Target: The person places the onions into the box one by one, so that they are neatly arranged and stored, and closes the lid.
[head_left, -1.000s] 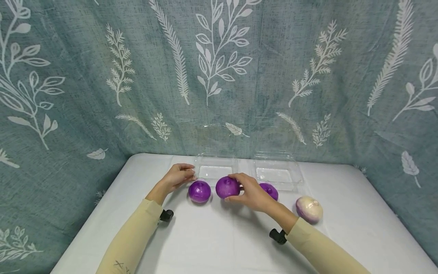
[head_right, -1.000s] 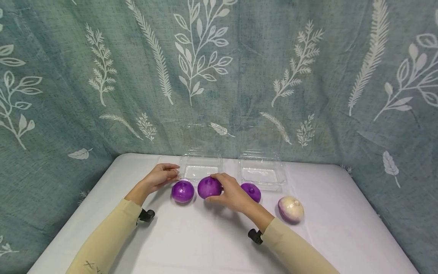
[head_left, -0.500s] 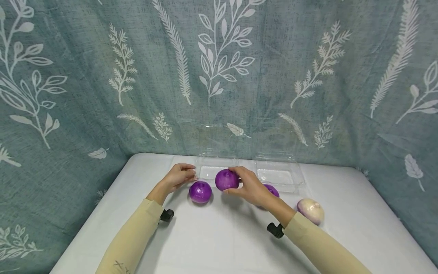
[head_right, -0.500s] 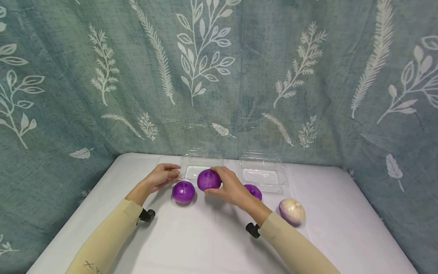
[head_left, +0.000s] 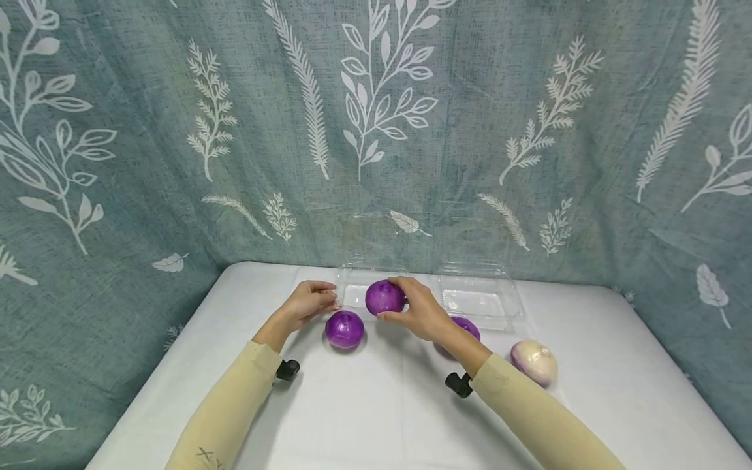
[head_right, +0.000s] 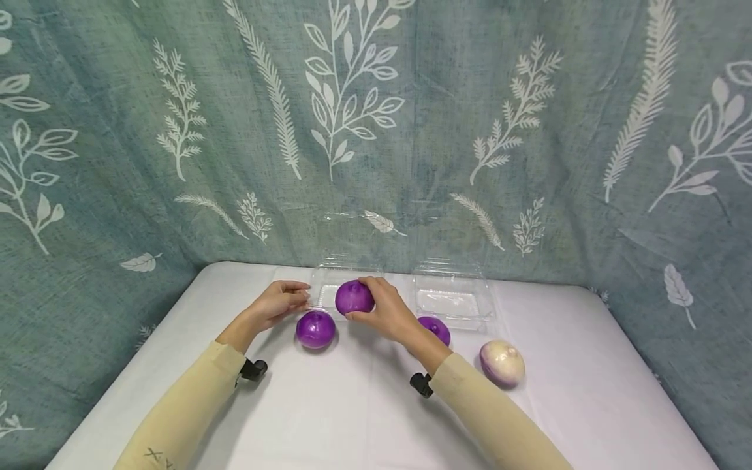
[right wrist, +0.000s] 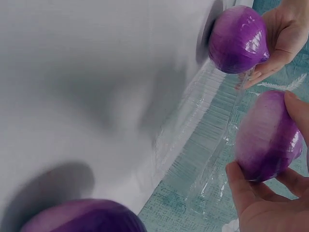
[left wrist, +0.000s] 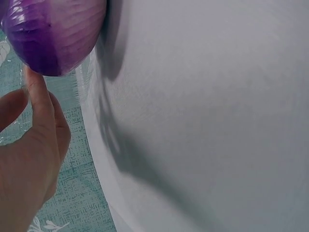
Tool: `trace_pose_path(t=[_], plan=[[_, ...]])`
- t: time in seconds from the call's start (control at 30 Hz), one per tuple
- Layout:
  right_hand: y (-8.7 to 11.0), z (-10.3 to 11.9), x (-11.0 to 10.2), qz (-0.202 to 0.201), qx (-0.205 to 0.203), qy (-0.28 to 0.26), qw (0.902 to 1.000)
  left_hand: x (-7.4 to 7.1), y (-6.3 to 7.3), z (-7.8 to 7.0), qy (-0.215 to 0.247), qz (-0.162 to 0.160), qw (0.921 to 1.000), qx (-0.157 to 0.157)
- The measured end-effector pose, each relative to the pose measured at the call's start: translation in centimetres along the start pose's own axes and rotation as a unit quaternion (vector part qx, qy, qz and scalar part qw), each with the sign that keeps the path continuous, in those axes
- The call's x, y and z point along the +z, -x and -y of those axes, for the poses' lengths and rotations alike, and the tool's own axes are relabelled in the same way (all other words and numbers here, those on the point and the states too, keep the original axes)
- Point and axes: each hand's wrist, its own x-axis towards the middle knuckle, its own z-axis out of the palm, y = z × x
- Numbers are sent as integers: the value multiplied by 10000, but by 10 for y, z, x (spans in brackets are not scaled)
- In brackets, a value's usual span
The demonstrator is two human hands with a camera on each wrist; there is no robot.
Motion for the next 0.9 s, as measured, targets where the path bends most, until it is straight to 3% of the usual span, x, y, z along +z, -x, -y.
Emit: trace_pose_path(t=[0.47, 0.9], plan=[[-15, -4, 15, 5, 319, -66, 9995, 1, -1, 2, 82, 7, 10000, 23], [-46, -6, 38, -160, 323, 32, 9993, 0, -4, 3, 54, 12, 10000, 50]])
